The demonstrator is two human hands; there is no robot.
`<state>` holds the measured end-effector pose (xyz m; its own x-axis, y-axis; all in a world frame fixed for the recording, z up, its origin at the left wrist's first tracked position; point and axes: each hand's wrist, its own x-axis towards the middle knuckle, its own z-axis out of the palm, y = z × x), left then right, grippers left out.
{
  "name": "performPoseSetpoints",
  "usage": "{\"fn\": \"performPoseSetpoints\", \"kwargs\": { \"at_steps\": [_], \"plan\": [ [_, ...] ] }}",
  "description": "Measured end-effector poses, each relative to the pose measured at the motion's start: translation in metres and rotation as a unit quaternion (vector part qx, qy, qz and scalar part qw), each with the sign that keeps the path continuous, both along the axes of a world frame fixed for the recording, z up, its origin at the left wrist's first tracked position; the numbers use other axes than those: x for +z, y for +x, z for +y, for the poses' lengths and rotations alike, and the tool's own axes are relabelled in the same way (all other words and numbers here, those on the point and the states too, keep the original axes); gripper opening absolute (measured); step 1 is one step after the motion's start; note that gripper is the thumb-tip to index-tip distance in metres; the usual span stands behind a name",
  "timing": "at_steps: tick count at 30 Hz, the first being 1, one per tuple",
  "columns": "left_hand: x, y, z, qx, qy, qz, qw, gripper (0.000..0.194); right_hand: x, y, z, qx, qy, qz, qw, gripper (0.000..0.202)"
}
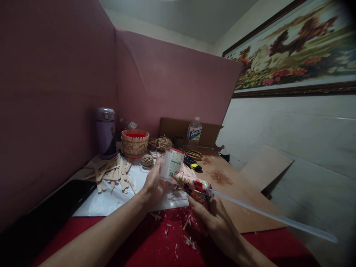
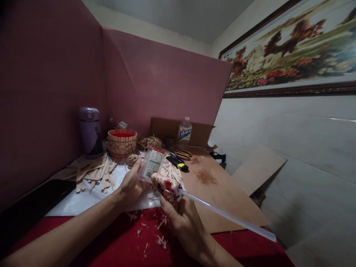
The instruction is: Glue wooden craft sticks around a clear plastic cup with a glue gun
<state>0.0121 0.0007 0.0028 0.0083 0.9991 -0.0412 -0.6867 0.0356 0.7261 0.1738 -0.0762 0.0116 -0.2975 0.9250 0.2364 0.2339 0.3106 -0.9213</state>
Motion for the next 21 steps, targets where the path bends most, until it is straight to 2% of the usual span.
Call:
{"fn": "performPoseSetpoints", "kwargs": {
  "at_steps": [5,13,18,21],
  "plan": [
    [0.0019,-0.0007,-0.0019,0.003,-0.018,0.006,1.000,0.040,-0.0027,-0.0013,-0.0027,0.001,-0.004,0.003,1.000,0.038],
    [0.0046,0.0005,-0.0030,0.000,-0.012,-0.022,1.000,0.044,-0.0074,-0.0011,-0.0075,-0.011,-0.021,-0.001,1.000,0.048],
    [0.0019,0.0000,-0.0006,-0.012,-0.011,0.003,1.000,0.047,-0.0077,-0.0023,-0.0088,-0.014,-0.034,-0.002,0.999,0.043],
    [0.0027,0.0014,-0.0008,0.008,0.001,-0.013,1.000,0.048,-0.0074,-0.0035,-0.0097,-0.001,-0.037,-0.006,0.999,0.043]
  ]
}}
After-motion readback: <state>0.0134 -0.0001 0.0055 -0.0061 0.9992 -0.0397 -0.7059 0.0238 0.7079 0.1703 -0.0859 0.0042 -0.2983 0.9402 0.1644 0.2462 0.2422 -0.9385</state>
